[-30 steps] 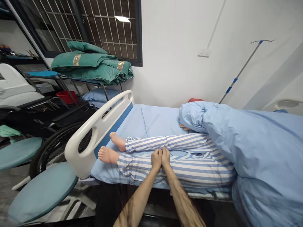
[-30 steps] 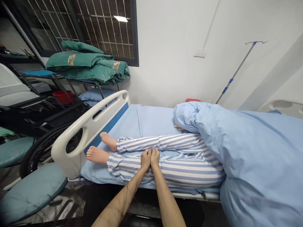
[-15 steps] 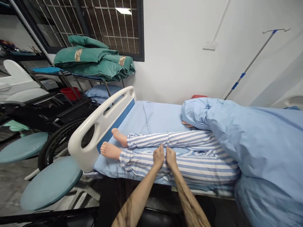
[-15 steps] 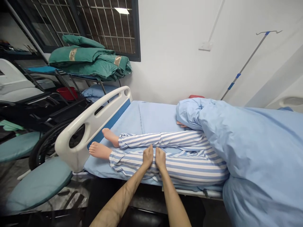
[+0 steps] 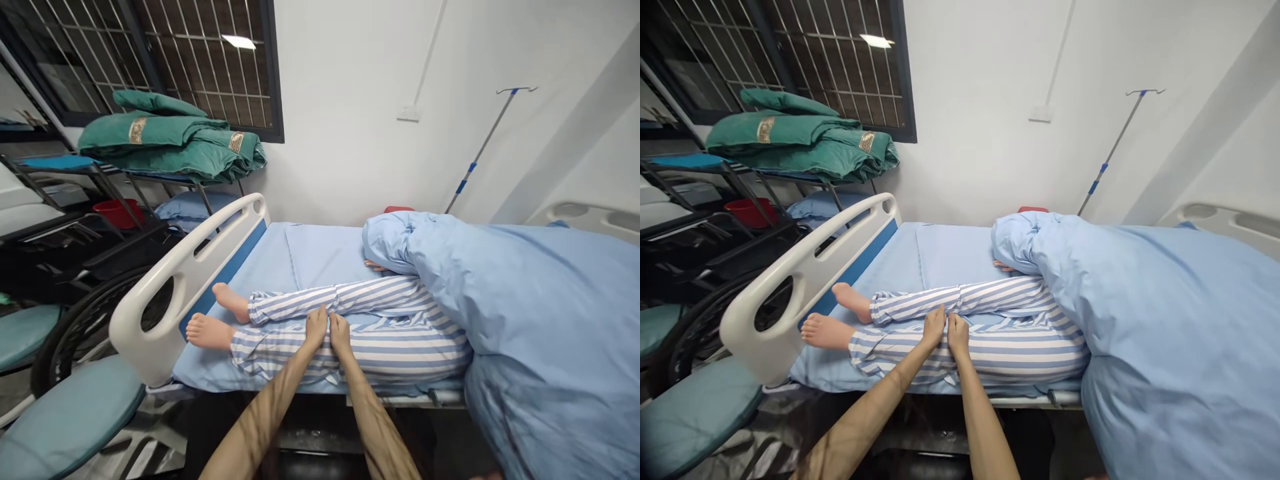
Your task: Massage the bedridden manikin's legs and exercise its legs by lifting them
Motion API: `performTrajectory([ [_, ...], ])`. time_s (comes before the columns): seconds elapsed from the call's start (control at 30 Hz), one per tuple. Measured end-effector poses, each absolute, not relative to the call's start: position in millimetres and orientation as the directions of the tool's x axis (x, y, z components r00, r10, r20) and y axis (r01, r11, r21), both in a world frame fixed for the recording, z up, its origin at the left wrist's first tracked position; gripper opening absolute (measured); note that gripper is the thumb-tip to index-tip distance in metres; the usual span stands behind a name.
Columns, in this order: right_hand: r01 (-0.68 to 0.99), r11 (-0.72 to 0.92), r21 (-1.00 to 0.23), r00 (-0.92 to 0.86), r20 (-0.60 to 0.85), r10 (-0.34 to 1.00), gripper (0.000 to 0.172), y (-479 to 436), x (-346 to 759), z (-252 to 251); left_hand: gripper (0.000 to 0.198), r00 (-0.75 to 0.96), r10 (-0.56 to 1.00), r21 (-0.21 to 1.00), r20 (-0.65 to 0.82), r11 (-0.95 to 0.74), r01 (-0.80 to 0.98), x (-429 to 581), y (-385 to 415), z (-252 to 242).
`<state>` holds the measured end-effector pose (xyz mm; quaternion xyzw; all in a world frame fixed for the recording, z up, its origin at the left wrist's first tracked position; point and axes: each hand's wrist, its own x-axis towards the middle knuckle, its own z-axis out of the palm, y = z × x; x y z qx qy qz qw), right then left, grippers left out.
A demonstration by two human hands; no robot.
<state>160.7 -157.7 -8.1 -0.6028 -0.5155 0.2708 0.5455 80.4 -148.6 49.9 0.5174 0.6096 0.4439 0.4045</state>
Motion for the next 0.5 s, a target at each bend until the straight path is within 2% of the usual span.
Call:
performTrajectory([
  [0.2, 0.157, 0.114, -0.981, 0.364, 0.165, 0.917, 0.051, -151.3, 163.8, -8.5, 0.052, -0.105, 0.994, 0.996, -0.041, 0.032, -0.084, 96.9, -134.0, 93.0],
  [0.27, 0.106, 0.114, -0.988, 0.374, 0.146, 0.916, 0.051, -150.8, 165.9, -8.3, 0.052, -0.125, 0.992, 0.992, -0.033, 0.017, -0.125, 103.0, -136.5, 89.3],
  [0.37, 0.05, 0.119, -0.992, 0.383, 0.13, 0.915, 0.05, -151.4, 168.6, -8.4, 0.051, -0.167, 0.986, 0.998, 0.006, 0.006, 0.067, 106.5, -146.7, 62.2],
  [0.5, 0.026, 0.1, -0.995, 0.405, 0.102, 0.908, 0.049, -152.3, 169.1, -9.0, 0.04, -0.124, 0.99, 0.909, 0.067, -0.009, 0.417, 104.0, -157.9, 21.6],
])
